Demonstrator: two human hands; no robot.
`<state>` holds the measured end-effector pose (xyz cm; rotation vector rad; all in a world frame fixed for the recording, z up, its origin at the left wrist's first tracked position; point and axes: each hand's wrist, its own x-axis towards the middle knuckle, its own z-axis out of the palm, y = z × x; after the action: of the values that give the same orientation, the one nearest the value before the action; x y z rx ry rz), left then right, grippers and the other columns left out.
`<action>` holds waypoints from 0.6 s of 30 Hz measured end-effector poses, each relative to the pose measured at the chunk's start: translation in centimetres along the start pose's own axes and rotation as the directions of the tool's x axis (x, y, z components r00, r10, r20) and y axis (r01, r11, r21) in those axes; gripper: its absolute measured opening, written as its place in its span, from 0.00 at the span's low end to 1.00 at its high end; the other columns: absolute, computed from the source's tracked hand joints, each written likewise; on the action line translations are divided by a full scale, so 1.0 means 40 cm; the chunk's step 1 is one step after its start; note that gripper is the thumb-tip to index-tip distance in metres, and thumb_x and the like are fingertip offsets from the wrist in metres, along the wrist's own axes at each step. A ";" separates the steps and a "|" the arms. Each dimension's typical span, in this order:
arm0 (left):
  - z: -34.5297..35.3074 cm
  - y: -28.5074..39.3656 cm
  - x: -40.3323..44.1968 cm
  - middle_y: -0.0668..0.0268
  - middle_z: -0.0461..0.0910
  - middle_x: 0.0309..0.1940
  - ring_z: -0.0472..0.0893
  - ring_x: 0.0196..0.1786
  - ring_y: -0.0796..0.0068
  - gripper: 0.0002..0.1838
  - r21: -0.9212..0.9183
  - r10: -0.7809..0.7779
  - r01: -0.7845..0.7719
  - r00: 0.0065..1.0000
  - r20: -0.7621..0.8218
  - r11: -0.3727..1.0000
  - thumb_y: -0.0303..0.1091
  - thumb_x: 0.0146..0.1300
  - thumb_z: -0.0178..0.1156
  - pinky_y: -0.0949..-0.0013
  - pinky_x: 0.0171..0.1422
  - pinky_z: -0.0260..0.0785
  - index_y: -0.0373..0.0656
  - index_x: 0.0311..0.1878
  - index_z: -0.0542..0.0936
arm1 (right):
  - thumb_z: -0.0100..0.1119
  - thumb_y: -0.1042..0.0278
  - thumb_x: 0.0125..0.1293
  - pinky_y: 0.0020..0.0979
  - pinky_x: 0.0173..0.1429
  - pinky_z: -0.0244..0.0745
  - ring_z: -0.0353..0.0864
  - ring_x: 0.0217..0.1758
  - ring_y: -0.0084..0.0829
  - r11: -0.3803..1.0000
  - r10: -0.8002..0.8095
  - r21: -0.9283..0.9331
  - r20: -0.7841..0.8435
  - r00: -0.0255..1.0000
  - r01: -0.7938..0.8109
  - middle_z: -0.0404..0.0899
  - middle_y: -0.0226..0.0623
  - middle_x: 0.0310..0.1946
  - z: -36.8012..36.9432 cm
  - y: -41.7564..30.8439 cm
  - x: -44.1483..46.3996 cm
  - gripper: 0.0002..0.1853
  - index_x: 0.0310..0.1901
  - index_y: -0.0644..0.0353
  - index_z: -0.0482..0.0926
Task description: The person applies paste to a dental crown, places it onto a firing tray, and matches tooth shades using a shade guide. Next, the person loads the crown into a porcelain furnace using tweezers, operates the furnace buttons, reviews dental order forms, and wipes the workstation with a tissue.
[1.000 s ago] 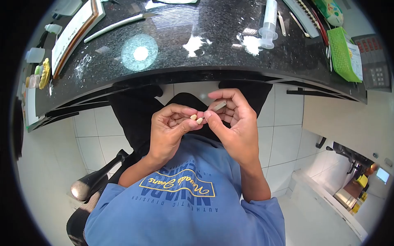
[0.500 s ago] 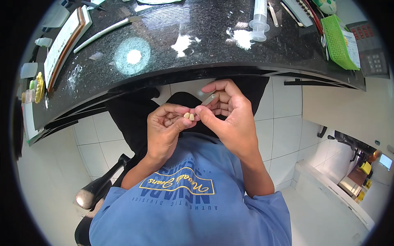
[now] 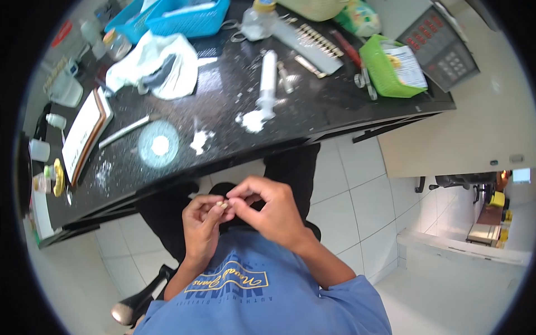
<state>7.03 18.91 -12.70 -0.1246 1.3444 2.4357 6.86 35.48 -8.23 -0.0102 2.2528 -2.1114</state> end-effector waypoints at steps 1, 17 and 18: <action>0.005 0.005 0.004 0.56 0.83 0.39 0.85 0.40 0.71 0.10 -0.010 -0.029 0.029 1.000 0.005 1.000 0.26 0.67 0.60 0.71 0.47 0.81 0.32 0.48 0.76 | 0.63 0.78 0.62 0.24 0.38 0.80 0.86 0.35 0.25 0.989 -0.090 -0.116 -0.012 0.996 0.088 0.83 0.38 0.32 -0.005 -0.004 -0.003 0.04 0.37 0.69 0.80; 0.184 0.100 0.053 0.54 0.83 0.39 0.85 0.43 0.67 0.08 0.334 -0.122 0.034 0.961 0.247 0.942 0.20 0.67 0.57 0.68 0.51 0.81 0.28 0.47 0.78 | 0.62 0.85 0.56 0.25 0.30 0.73 0.79 0.28 0.25 0.859 -0.393 -0.370 -0.035 0.919 0.353 0.77 0.34 0.28 -0.213 -0.086 -0.011 0.17 0.46 0.58 0.84; 0.202 0.129 0.057 0.55 0.84 0.37 0.86 0.42 0.67 0.07 0.422 -0.077 -0.056 0.953 0.292 0.905 0.18 0.65 0.58 0.69 0.48 0.82 0.28 0.44 0.79 | 0.62 0.85 0.56 0.25 0.30 0.73 0.79 0.28 0.25 0.856 -0.402 -0.368 -0.029 0.915 0.364 0.77 0.34 0.28 -0.246 -0.103 0.002 0.17 0.46 0.58 0.84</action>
<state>3.87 23.75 -4.73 0.3391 1.6772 1.9846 6.22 45.03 -3.51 -0.4085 2.8727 -1.8499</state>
